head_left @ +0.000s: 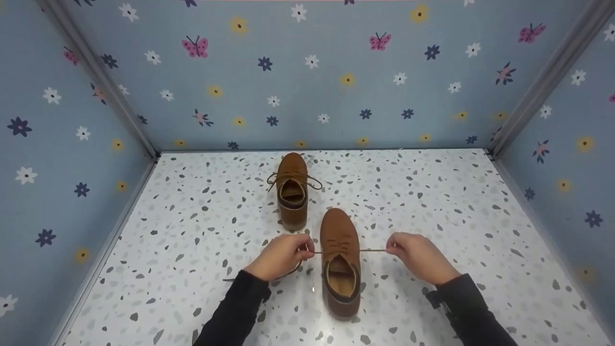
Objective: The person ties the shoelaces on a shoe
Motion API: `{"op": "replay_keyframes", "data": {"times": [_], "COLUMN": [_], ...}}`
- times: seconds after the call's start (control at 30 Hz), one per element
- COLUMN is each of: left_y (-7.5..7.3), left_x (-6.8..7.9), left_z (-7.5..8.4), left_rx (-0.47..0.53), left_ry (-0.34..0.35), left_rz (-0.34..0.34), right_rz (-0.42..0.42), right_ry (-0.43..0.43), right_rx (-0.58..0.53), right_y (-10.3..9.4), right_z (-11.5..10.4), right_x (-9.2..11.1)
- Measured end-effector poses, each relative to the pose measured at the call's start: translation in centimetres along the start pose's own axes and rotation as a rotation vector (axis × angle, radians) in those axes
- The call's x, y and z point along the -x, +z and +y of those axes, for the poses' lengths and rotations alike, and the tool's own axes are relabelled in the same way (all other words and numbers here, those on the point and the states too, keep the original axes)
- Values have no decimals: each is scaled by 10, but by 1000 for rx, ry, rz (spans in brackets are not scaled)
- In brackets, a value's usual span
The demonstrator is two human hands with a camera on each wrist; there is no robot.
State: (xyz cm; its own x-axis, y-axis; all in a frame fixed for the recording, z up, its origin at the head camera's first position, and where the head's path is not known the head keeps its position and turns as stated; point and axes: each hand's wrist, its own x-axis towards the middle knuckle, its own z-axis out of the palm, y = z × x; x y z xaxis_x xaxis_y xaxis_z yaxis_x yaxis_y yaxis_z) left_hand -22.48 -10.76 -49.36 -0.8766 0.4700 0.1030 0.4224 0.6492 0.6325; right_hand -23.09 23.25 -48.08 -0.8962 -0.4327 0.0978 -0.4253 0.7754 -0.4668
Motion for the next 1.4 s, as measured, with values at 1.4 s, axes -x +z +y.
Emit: {"op": "replay_keyframes", "data": {"times": [1.4], "left_y": [6], "left_x": [-21], "left_z": [33], "left_rx": [857], "left_ry": [-280], "left_rz": [352], "right_rz": [26], "right_ry": [-176], "right_rx": [51], "right_y": [2], "right_z": [0], "right_x": [8]}}
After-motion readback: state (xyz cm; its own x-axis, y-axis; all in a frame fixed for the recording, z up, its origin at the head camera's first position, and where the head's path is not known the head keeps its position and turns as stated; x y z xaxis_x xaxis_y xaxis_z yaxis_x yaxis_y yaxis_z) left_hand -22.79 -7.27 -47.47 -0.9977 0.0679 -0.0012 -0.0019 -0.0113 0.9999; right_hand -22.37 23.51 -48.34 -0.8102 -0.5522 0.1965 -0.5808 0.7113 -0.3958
